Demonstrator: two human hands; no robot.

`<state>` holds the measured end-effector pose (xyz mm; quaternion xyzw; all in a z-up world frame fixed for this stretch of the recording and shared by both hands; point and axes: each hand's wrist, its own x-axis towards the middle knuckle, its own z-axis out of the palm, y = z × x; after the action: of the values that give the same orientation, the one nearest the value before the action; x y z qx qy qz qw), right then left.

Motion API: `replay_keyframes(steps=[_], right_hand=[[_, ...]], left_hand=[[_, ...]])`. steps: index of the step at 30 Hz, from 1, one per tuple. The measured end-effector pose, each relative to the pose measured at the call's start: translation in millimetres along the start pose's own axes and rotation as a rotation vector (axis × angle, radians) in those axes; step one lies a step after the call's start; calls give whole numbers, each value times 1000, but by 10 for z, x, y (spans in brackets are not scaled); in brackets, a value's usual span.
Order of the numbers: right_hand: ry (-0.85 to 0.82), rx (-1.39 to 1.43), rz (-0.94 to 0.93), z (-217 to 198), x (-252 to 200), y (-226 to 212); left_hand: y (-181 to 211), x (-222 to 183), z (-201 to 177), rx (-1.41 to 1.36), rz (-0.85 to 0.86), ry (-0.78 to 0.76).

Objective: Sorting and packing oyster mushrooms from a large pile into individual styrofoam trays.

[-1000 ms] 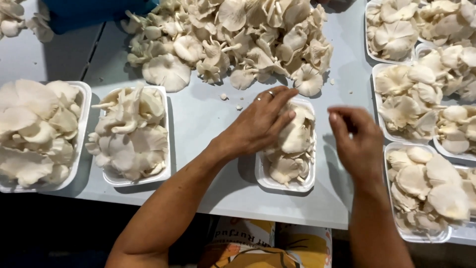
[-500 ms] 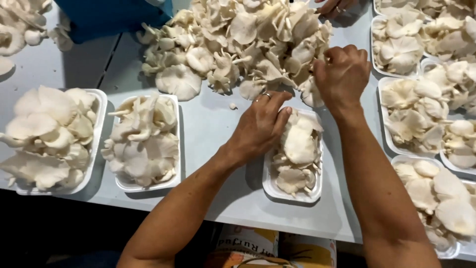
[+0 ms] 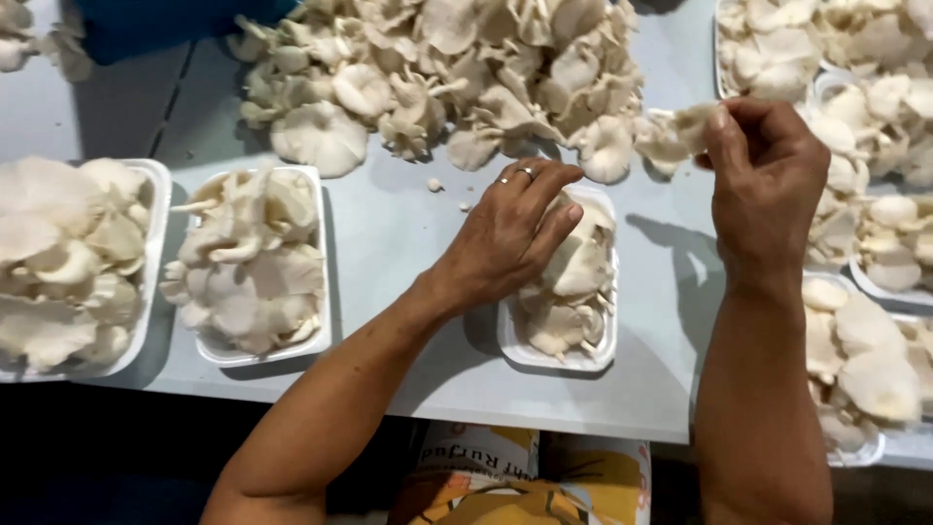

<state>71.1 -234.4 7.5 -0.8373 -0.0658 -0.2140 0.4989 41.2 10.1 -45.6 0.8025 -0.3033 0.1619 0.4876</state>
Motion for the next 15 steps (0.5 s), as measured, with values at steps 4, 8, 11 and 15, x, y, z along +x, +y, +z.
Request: replay_keyframes(steps=[4, 8, 11, 15], right_hand=[[28, 87, 145, -101, -272, -65], [-29, 404, 343, -214, -445, 11], [-191, 517, 361, -270, -510, 15], [-493, 226, 225, -276, -509, 4]], left_hand=[[-13, -20, 48, 5, 80, -28], [3, -34, -41, -33, 46, -212], [-52, -28, -61, -35, 43, -288], [-108, 19, -54, -102, 103, -267]])
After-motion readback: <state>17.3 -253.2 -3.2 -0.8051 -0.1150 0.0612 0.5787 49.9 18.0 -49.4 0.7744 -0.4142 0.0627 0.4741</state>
